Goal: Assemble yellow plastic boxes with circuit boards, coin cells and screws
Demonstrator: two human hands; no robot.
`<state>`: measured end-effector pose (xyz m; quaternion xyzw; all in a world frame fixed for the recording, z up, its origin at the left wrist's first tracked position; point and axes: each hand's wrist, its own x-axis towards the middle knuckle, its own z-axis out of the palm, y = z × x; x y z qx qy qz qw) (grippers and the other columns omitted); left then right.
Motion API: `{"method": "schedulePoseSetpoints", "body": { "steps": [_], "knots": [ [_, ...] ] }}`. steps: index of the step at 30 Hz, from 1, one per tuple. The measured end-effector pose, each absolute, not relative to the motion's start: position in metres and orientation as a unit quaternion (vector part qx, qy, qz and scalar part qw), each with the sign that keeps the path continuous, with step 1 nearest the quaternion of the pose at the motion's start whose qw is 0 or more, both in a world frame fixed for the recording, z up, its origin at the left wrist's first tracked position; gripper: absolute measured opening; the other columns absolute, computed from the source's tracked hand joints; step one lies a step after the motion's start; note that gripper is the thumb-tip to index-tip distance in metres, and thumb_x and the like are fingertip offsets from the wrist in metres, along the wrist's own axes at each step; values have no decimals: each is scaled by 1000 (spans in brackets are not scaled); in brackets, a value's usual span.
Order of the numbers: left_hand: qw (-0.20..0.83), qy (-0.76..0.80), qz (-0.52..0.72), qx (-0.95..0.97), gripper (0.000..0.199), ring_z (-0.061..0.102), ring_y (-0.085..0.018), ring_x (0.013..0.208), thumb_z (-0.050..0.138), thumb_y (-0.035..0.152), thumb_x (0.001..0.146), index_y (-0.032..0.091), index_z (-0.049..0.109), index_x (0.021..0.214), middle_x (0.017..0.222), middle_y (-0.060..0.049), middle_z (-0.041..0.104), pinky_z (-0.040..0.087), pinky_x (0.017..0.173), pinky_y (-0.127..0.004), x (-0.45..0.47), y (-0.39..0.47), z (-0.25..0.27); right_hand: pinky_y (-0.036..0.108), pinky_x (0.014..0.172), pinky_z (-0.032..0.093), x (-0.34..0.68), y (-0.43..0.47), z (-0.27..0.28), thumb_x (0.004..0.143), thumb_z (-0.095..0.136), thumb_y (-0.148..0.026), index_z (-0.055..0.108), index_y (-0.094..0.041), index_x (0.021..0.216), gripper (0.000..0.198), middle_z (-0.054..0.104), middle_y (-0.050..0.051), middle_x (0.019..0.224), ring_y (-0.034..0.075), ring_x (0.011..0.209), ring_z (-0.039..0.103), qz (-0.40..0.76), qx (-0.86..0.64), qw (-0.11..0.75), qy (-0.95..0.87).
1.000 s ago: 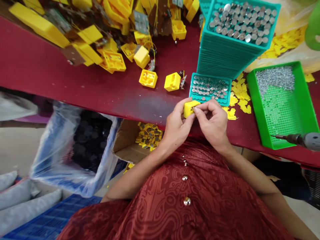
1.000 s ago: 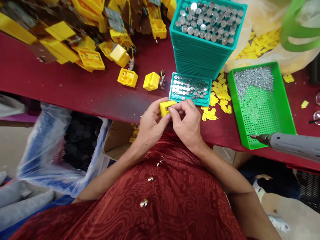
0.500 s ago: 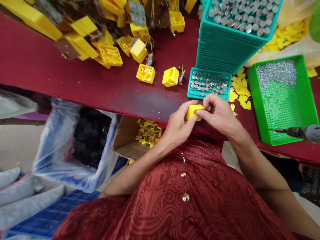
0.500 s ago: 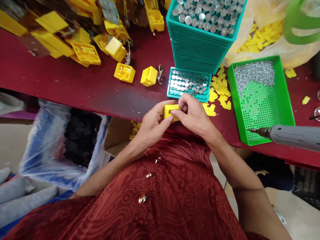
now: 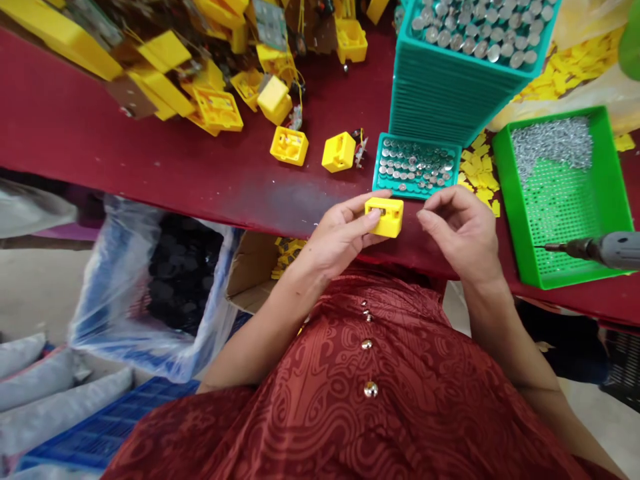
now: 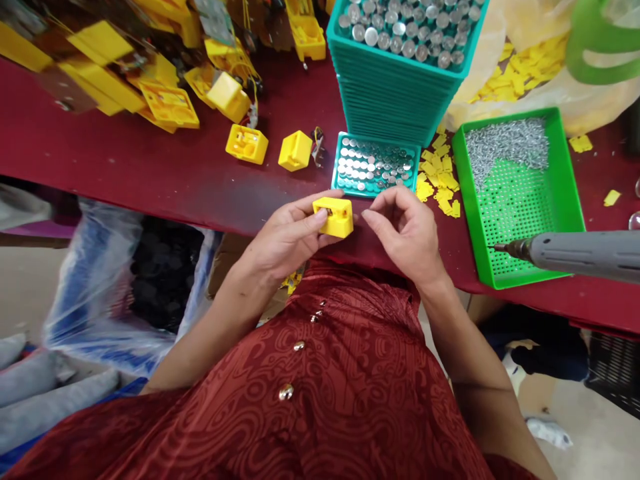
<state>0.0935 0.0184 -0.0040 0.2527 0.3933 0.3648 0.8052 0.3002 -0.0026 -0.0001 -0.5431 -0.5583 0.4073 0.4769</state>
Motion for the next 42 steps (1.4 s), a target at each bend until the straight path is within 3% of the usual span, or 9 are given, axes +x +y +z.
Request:
{"method": "schedulePoseSetpoints", "body": {
  "steps": [4,7,18,27,34,39,42],
  "knots": [
    [806,420,348,230,20,81,-17,96,81,27,95,15,79,111,107,-9,83,68,86,-27,95,19,-2,26,70,48,292,-13,-2,89,75,-20,69,-20,88,6,71,-2,85,10,75,63,341,-524,449,-638],
    [809,435,336,210,16,82,-17,95,76,23,98,15,78,112,109,-9,83,69,84,-26,96,17,-2,28,71,49,290,-16,0,90,75,-23,67,-20,85,10,71,-1,84,12,75,62,305,-527,422,-672],
    [795,431,348,246,36,79,-15,89,89,26,84,18,78,118,113,-8,82,65,64,-17,100,11,-1,26,75,50,291,-7,0,95,71,-12,67,-19,87,12,71,-1,85,12,81,66,186,-513,440,-713],
    [756,442,335,347,43,78,-16,91,87,38,85,17,76,121,111,-9,81,60,60,-17,100,7,-9,30,73,49,291,-4,-6,98,68,-20,68,-21,85,13,73,1,85,14,77,63,174,-522,412,-726],
    [777,441,319,316,41,80,-18,95,87,33,85,18,74,121,116,-9,81,65,70,-23,99,11,-9,30,71,50,311,-3,4,94,71,-27,71,-22,86,10,73,2,84,15,76,63,226,-579,415,-664],
    [774,443,332,308,37,81,-19,98,88,30,85,19,75,117,115,-8,81,69,85,-32,98,15,-10,33,72,50,344,-13,-1,95,69,-30,73,-22,87,12,74,4,87,18,79,65,123,-646,399,-639],
    [767,459,332,302,32,81,-18,90,88,29,85,18,77,113,110,-7,82,70,79,-30,100,18,-8,36,81,53,353,-26,-10,98,66,-24,76,-22,91,12,75,5,92,19,88,68,81,-637,364,-675]
  ]
}}
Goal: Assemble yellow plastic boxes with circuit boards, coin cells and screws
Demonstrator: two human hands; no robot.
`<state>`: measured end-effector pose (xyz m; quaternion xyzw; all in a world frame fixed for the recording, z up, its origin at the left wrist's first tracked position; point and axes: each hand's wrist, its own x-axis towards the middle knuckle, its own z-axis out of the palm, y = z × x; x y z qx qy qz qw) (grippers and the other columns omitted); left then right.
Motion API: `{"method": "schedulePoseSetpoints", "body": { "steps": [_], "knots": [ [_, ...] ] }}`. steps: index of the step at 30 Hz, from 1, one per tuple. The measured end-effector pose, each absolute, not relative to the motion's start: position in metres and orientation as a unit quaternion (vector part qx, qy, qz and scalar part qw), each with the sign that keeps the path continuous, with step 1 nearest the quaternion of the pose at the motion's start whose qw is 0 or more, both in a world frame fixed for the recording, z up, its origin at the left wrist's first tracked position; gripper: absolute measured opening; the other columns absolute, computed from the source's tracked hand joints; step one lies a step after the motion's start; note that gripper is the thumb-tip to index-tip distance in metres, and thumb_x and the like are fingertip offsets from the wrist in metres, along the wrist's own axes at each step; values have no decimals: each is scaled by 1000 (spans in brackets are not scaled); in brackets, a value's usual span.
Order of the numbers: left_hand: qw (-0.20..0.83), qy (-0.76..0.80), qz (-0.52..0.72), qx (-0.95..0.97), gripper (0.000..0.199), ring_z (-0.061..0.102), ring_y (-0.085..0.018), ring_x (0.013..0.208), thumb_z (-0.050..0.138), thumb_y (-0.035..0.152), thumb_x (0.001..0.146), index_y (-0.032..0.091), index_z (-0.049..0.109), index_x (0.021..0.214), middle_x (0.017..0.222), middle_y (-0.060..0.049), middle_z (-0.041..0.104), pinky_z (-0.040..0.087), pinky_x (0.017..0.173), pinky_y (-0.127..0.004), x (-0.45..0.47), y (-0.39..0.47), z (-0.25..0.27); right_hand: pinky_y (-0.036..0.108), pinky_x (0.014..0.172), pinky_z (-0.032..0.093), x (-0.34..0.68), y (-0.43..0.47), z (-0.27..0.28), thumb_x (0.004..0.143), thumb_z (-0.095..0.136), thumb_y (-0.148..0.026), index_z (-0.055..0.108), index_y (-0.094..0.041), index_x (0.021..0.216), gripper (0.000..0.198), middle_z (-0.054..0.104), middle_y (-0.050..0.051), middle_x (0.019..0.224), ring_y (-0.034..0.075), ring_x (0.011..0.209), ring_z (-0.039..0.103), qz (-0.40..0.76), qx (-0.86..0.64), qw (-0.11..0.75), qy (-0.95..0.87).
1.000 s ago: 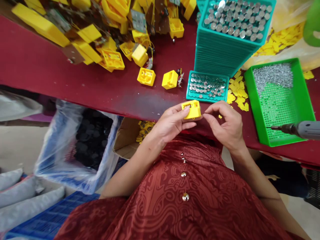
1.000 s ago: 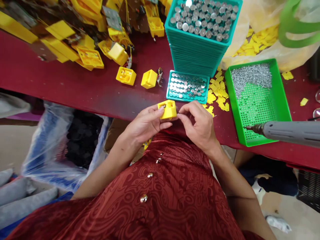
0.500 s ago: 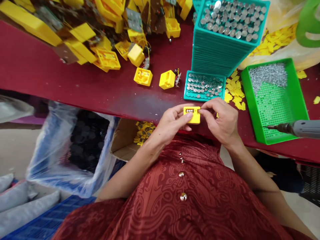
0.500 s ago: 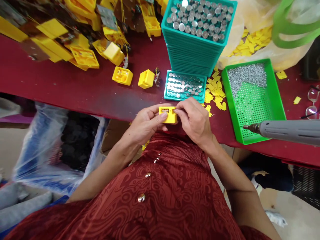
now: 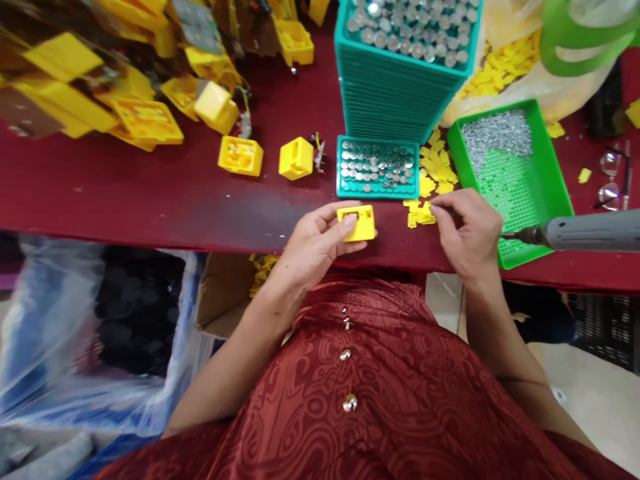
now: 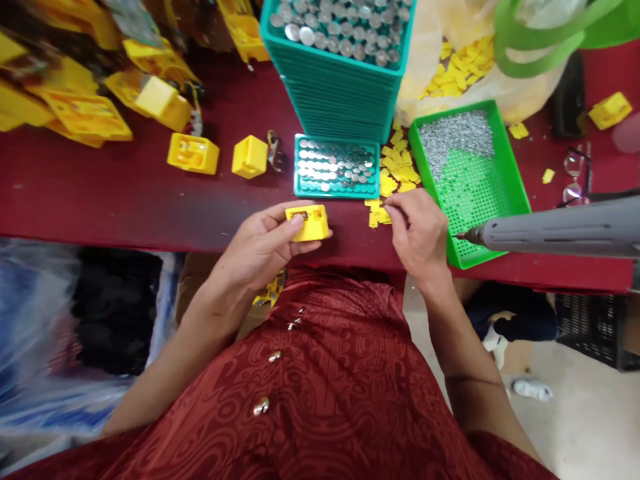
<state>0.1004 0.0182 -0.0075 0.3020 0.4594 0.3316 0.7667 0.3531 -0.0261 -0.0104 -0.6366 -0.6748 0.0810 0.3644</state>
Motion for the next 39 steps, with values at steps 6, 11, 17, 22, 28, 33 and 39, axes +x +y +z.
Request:
{"method": "schedulePoseSetpoints", "body": {
  "steps": [6,11,17,22,28,33,39],
  "knots": [
    [759,465,340,304,26,81,-19,89,88,26,85,18,80,109,106,-7,83,70,76,-30,103,21,-5,43,89,51,342,-38,-37,100,61,-19,79,-22,105,19,70,9,100,24,95,61,52,-634,282,-718],
    [751,467,339,321,38,80,-20,97,89,23,81,19,78,118,114,-8,82,70,84,-33,99,18,-4,42,84,51,334,-28,-47,103,57,-21,80,-22,101,23,70,10,98,23,92,59,-3,-640,284,-714],
    [748,484,343,297,40,79,-18,91,91,23,76,18,78,114,107,-6,81,68,71,-25,93,17,-1,40,89,55,359,-32,-25,102,65,-27,79,-23,110,17,74,7,103,23,98,68,44,-627,314,-711],
    [749,477,335,314,40,79,-20,97,90,24,77,19,78,115,111,-7,81,70,79,-30,92,20,-4,42,89,52,367,-36,-31,99,64,-24,80,-25,108,17,70,8,102,24,98,62,31,-659,293,-692],
    [759,462,329,321,40,80,-21,94,91,29,79,18,79,115,111,-8,82,70,83,-34,96,18,-5,37,81,43,353,-24,-45,105,55,-27,76,-25,103,21,62,8,99,22,93,51,-16,-634,262,-727],
    [762,462,330,310,34,80,-18,86,92,30,78,16,77,106,104,-7,82,68,73,-26,104,16,0,40,83,42,349,-17,-38,108,47,-23,68,-19,96,25,67,10,97,25,92,53,-16,-593,205,-778],
    [767,469,312,307,40,81,-18,93,87,26,81,15,73,117,110,-8,82,65,69,-21,106,17,-2,36,81,45,344,-14,-13,110,51,-29,75,-21,103,27,66,7,91,22,89,58,-24,-560,230,-796]
  ]
}}
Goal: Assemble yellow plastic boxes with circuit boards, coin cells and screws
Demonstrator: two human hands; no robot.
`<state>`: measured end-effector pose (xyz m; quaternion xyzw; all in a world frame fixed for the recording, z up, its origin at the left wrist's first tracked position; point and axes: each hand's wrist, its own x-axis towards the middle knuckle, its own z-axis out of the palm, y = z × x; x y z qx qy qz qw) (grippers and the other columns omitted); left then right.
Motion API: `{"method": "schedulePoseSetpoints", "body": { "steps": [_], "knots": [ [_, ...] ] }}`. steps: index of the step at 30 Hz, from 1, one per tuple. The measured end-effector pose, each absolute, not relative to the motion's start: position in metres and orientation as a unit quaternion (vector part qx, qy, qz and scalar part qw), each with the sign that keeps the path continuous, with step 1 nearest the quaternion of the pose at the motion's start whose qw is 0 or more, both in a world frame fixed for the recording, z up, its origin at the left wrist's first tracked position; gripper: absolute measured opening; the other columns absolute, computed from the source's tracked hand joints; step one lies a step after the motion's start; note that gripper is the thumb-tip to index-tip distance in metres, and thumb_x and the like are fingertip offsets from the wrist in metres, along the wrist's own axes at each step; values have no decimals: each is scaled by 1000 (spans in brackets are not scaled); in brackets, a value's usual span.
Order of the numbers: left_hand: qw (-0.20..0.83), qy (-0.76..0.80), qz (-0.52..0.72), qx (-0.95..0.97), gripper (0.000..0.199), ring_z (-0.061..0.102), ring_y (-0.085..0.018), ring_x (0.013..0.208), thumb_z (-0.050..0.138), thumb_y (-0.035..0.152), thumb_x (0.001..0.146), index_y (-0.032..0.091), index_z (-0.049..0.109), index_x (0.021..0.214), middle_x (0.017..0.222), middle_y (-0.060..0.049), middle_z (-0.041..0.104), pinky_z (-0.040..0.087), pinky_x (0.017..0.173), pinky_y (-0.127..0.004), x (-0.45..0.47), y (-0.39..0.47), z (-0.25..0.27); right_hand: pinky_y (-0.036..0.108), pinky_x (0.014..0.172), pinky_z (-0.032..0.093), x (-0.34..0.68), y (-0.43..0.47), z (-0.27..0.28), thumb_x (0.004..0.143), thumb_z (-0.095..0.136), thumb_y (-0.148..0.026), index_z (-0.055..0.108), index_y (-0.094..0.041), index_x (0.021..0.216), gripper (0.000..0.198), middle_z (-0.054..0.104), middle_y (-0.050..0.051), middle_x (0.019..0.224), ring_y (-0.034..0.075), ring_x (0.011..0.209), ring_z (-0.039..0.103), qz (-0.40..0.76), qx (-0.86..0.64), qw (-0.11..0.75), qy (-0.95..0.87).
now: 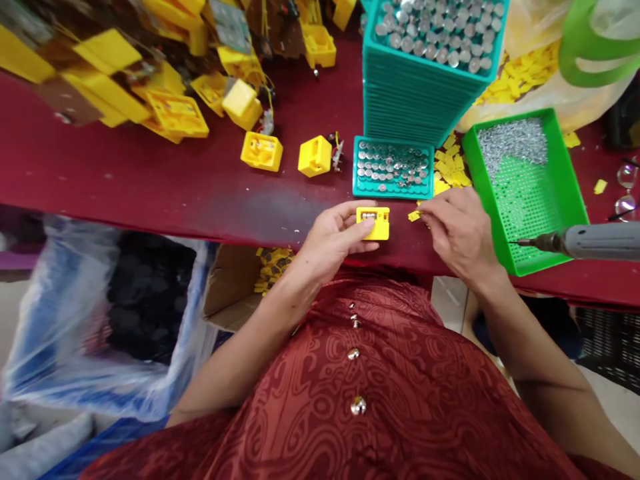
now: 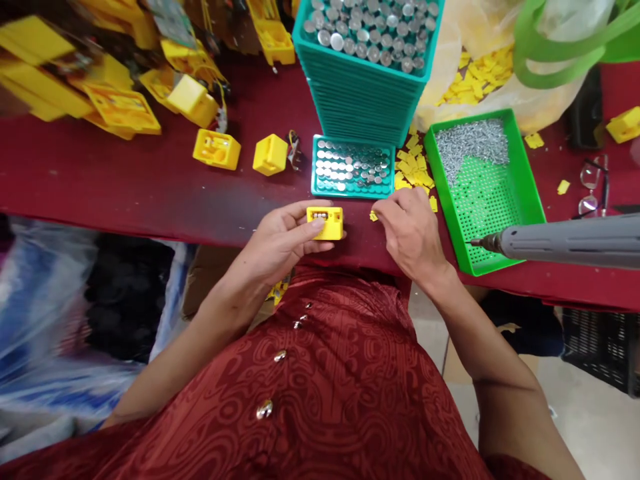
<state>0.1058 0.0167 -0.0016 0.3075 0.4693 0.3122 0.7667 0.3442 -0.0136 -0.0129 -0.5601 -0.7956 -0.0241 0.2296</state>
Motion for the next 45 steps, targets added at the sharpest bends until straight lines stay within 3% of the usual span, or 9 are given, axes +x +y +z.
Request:
{"method": "schedulePoseSetpoints", "body": {
  "steps": [4,7,10,15,21,24,31,38,45],
  "knots": [
    [759,466,329,314,39,79,-16,93,87,24,80,15,74,115,109,-8,82,64,71,-20,104,18,-8,34,74,49,337,-19,9,104,63,-26,81,-22,97,19,71,5,84,19,81,65,6,-560,283,-779],
    [749,470,344,315,40,79,-16,93,88,23,79,15,73,115,112,-8,82,65,72,-21,105,19,-12,29,70,57,327,-25,17,96,68,-17,82,-19,99,14,79,4,88,15,74,73,156,-587,353,-712],
    [740,478,355,312,41,79,-16,96,87,20,80,15,72,117,117,-9,83,66,73,-22,106,19,-13,25,61,60,315,-27,16,93,69,-20,80,-18,99,13,77,2,82,12,63,72,310,-603,411,-609],
    [738,470,366,317,42,79,-15,95,83,14,80,15,70,120,114,-8,83,66,74,-21,106,18,-11,24,65,61,299,-16,5,99,61,-20,82,-20,101,21,74,3,94,8,68,70,285,-587,451,-609],
    [713,478,384,339,43,80,-17,97,83,19,80,16,72,121,113,-8,82,67,75,-22,99,18,-14,34,87,61,306,-4,-16,97,63,-16,79,-20,103,18,78,5,98,19,95,73,120,-600,403,-681],
    [698,485,397,345,43,79,-17,96,85,22,78,17,73,119,112,-7,82,68,72,-22,93,19,-14,33,85,58,307,-3,-22,100,64,-17,78,-19,96,14,76,5,94,19,91,70,70,-591,355,-721],
    [688,506,406,325,41,79,-15,90,83,20,77,17,73,117,106,-4,81,68,69,-20,86,21,-11,37,79,45,285,0,-34,109,56,-27,77,-16,92,29,68,10,89,22,87,58,-30,-634,183,-751],
    [697,502,411,307,43,78,-14,89,84,20,75,17,73,117,108,-5,81,67,68,-19,84,20,-12,38,86,44,280,0,-28,108,46,-17,71,-13,97,28,65,15,105,26,99,55,14,-621,119,-774],
    [691,501,410,320,44,78,-19,96,84,24,76,18,75,118,112,-7,81,69,71,-25,79,19,-15,39,81,41,282,2,-19,99,37,-4,69,-15,105,34,66,14,99,26,89,52,40,-564,82,-821]
  ]
}}
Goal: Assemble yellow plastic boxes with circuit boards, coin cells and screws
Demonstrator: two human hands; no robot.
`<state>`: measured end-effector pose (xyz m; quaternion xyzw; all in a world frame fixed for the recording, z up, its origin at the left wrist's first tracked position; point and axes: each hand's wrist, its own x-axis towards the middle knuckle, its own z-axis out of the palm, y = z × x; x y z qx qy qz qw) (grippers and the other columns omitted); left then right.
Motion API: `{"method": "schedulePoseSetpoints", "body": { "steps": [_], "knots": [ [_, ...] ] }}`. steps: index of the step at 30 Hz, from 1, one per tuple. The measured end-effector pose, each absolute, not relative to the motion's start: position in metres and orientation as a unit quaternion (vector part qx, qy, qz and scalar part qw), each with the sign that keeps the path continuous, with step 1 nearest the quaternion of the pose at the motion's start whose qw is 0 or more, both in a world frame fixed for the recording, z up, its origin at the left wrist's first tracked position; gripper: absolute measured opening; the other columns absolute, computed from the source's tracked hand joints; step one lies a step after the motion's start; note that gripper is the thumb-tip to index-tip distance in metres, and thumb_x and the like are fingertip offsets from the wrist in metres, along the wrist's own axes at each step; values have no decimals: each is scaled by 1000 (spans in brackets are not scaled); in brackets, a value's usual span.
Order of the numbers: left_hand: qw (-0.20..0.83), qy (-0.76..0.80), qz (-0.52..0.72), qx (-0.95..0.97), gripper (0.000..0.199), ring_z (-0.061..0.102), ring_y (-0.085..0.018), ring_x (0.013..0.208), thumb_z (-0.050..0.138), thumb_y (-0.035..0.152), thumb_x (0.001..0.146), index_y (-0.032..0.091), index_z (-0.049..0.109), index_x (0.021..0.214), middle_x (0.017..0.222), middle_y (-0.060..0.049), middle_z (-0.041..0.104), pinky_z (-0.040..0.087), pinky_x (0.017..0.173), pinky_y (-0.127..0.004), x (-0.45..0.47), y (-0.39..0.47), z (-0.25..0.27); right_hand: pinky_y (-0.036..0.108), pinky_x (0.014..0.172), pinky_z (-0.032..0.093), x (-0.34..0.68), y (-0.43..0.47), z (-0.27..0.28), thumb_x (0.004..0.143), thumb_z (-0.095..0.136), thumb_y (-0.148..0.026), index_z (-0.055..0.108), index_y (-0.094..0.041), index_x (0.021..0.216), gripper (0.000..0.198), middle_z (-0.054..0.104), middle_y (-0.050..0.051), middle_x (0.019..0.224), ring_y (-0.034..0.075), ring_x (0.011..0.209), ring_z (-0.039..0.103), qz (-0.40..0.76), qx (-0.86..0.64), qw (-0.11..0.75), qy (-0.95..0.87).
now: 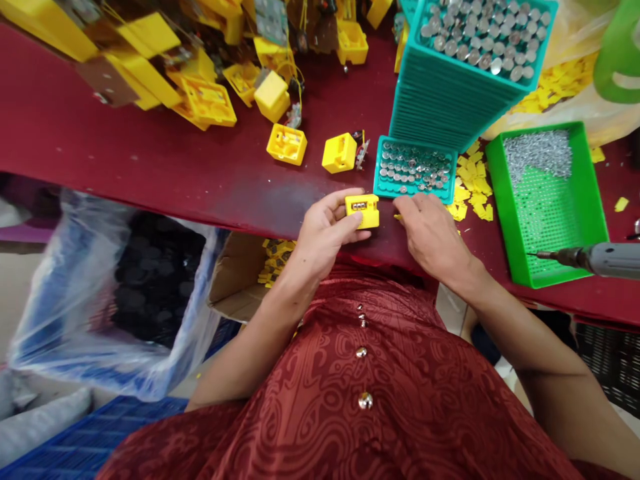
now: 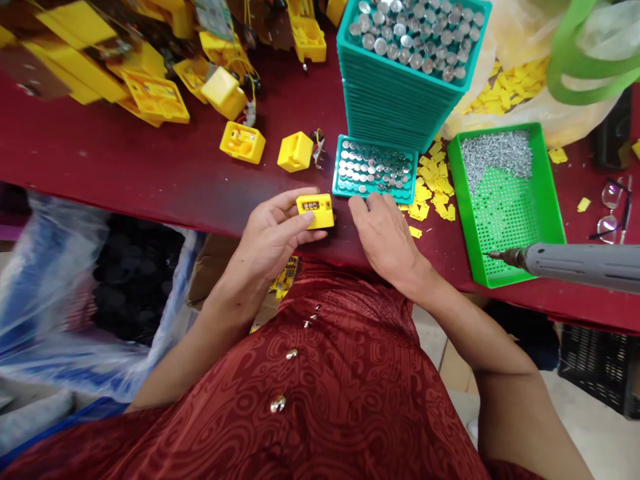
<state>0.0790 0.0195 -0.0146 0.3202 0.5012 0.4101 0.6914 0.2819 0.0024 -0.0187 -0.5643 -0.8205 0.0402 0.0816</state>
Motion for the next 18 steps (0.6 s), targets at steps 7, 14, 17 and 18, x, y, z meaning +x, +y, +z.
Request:
{"method": "schedulePoseSetpoints", "body": {
  "steps": [7,14,17,18],
  "knots": [
    [690,499,403,335,47,79,-20,103,82,26,80,17,71,125,118,-9,80,68,74,-26,78,17,-16,42,91,47,305,13,-10,104,57,-26,75,-22,96,20,73,8,95,25,94,62,100,-568,203,-791],
    [698,475,394,363,49,80,-19,99,82,26,82,16,67,127,119,-10,81,67,79,-26,90,18,-19,35,80,57,304,2,9,96,70,-29,81,-23,91,13,78,4,89,18,80,69,228,-620,366,-655],
    [702,466,388,373,51,80,-19,100,83,26,84,16,64,131,121,-11,81,67,82,-27,94,17,-20,31,74,59,294,1,10,93,72,-28,81,-22,91,11,79,2,88,15,74,69,309,-599,426,-604],
    [704,465,385,375,52,80,-18,100,82,26,84,16,64,131,122,-11,81,67,83,-27,96,16,-20,30,72,60,291,1,10,92,72,-27,80,-21,92,10,78,2,89,13,72,69,338,-590,437,-589]
  ]
}}
